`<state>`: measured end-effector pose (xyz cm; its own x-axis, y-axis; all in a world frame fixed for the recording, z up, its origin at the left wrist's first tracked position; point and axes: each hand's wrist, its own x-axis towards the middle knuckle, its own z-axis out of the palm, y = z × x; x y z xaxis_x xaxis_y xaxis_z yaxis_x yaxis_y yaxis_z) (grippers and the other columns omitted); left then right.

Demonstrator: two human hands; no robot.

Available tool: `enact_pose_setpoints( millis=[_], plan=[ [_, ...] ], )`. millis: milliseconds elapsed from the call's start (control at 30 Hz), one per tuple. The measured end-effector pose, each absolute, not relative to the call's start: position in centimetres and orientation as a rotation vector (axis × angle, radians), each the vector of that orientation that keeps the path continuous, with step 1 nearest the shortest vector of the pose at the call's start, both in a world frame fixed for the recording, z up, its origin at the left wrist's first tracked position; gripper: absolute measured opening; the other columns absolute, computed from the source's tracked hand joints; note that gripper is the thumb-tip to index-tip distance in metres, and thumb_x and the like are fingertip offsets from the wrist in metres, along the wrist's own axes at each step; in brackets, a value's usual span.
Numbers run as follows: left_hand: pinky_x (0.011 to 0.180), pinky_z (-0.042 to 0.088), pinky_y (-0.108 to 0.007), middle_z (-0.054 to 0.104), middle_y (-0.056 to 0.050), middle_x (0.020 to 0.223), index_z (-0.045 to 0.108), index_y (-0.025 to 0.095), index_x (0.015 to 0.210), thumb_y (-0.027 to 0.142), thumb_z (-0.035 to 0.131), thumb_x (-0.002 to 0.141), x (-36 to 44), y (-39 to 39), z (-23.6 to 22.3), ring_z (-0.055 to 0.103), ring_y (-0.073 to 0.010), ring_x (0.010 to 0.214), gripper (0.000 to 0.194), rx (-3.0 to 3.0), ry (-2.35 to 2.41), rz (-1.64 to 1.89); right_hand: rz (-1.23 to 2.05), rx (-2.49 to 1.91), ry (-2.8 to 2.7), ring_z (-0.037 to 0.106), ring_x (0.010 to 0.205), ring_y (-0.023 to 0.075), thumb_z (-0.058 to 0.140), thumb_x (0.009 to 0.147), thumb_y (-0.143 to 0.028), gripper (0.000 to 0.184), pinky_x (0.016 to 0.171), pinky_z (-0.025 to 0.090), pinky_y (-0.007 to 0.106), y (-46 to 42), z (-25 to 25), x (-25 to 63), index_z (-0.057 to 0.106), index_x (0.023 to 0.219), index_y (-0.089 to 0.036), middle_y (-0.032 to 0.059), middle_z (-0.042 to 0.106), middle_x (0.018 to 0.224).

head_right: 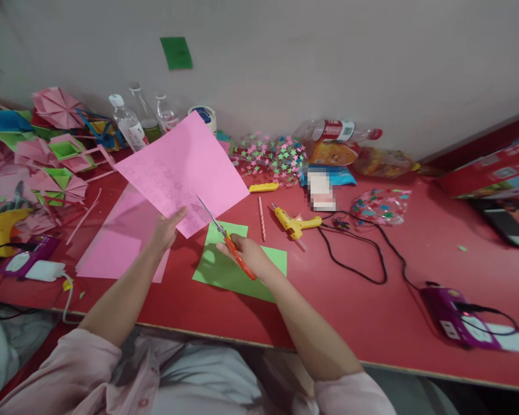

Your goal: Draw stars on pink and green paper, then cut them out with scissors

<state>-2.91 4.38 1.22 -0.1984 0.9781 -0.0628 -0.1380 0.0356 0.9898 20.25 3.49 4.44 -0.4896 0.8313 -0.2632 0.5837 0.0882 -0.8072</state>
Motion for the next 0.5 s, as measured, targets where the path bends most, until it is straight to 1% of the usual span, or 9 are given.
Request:
enact_pose_setpoints(
  millis=[133, 300, 400, 500],
  plan=[
    [0.11, 0.046, -0.05, 0.073, -0.011, 0.112, 0.071, 0.015, 0.093, 0.05, 0.079, 0.072, -2.7, 4.4, 1.5, 0.059, -0.0338, 0.125, 0.041, 0.925, 1.326, 1.474, 1.377, -1.441, -2.042, 0.037, 0.047, 0.01, 0.047, 0.079, -0.078, 0.057, 0.049, 0.028, 0.025, 3.4, 4.4, 19.9, 0.033, 0.065, -0.024, -0.0068, 0.037, 0.049],
    [0.11, 0.045, -0.045, 0.073, -0.01, 0.118, 0.072, 0.016, 0.103, 0.049, 0.079, 0.071, -2.6, 4.4, 1.7, 0.061, -0.0309, 0.124, 0.046, 0.924, 1.306, 1.493, 1.394, -1.438, -2.007, 0.037, 0.045, 0.0094, 0.048, 0.077, -0.079, 0.058, 0.047, 0.028, 0.024, 3.4, 4.0, 19.7, 0.034, 0.065, -0.024, -0.007, 0.037, 0.049],
    [0.109, 0.046, -0.047, 0.074, -0.011, 0.115, 0.074, 0.016, 0.104, 0.048, 0.081, 0.07, -2.6, 4.1, 1.8, 0.062, -0.0327, 0.122, 0.047, 0.93, 1.313, 1.422, 1.403, -1.437, -1.991, 0.037, 0.045, 0.0097, 0.045, 0.078, -0.079, 0.057, 0.046, 0.028, 0.024, 3.2, 3.6, 19.6, 0.036, 0.067, -0.024, -0.0065, 0.04, 0.05],
    [0.109, 0.046, -0.047, 0.074, -0.011, 0.117, 0.075, 0.017, 0.104, 0.048, 0.081, 0.071, -2.6, 3.9, 1.9, 0.062, -0.0329, 0.123, 0.045, 0.947, 1.313, 1.367, 1.4, -1.441, -1.961, 0.037, 0.045, 0.01, 0.043, 0.08, -0.079, 0.057, 0.046, 0.027, 0.024, 2.9, 3.4, 19.4, 0.037, 0.068, -0.024, -0.0063, 0.04, 0.05]
  ],
)
